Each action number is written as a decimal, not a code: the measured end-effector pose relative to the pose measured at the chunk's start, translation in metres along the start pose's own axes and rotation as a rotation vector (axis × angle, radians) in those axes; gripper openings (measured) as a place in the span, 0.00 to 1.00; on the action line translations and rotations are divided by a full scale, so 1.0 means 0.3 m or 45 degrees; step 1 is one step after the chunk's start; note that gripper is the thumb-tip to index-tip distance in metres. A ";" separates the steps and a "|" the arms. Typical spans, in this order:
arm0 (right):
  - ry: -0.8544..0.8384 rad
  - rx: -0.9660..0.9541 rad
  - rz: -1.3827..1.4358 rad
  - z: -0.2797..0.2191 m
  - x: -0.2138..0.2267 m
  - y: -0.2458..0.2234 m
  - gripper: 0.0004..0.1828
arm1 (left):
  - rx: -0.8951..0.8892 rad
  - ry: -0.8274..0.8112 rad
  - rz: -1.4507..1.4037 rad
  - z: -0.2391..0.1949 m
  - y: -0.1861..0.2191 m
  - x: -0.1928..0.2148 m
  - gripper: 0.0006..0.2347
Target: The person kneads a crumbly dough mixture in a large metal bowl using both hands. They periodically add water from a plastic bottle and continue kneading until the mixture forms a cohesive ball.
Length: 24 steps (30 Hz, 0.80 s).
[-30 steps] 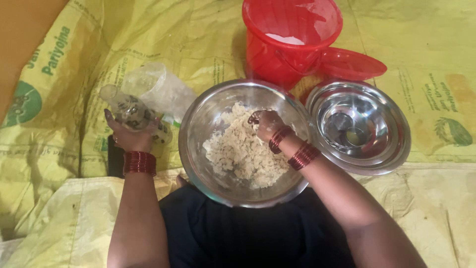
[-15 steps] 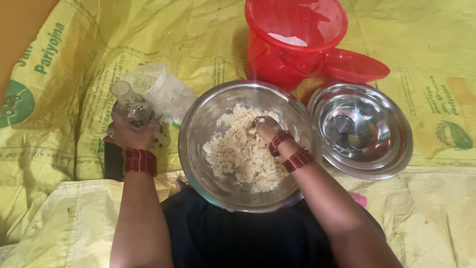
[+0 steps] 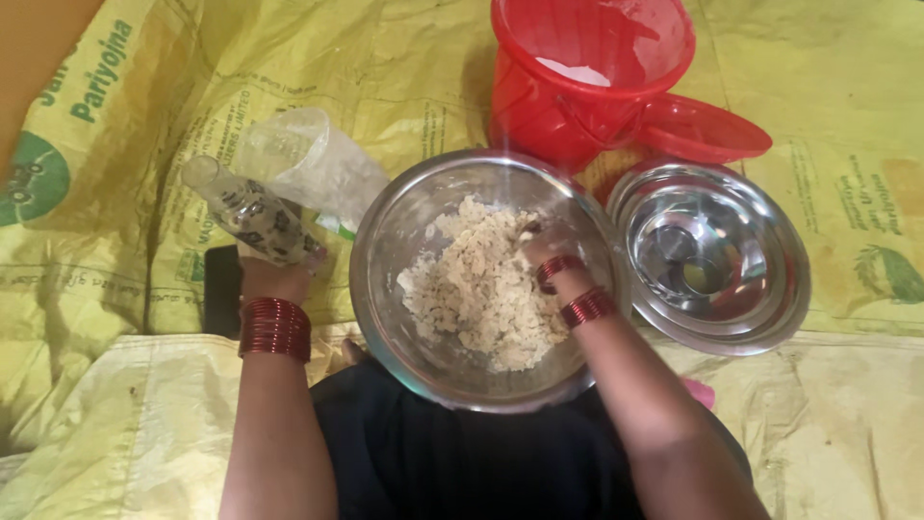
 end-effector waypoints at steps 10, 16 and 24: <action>-0.222 -0.011 -0.119 0.090 0.052 -0.124 0.44 | -0.141 -0.216 0.163 0.022 0.029 0.007 0.30; -0.516 -0.018 -0.383 -0.071 0.096 -0.276 0.56 | -0.281 -0.553 0.364 0.005 0.010 -0.292 0.32; -0.677 0.397 -0.852 -0.295 -0.033 -0.297 0.74 | -0.408 -0.283 0.364 0.016 -0.015 -0.432 0.23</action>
Point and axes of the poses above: each hand's wrist, its own z-axis towards the middle knuckle, its own x-axis out of the back of the hand, y = z × x, the point moved 4 cm from there along z, towards the middle knuckle, and after that the axes turned 7 degrees about -x, right-handed, at the moved point
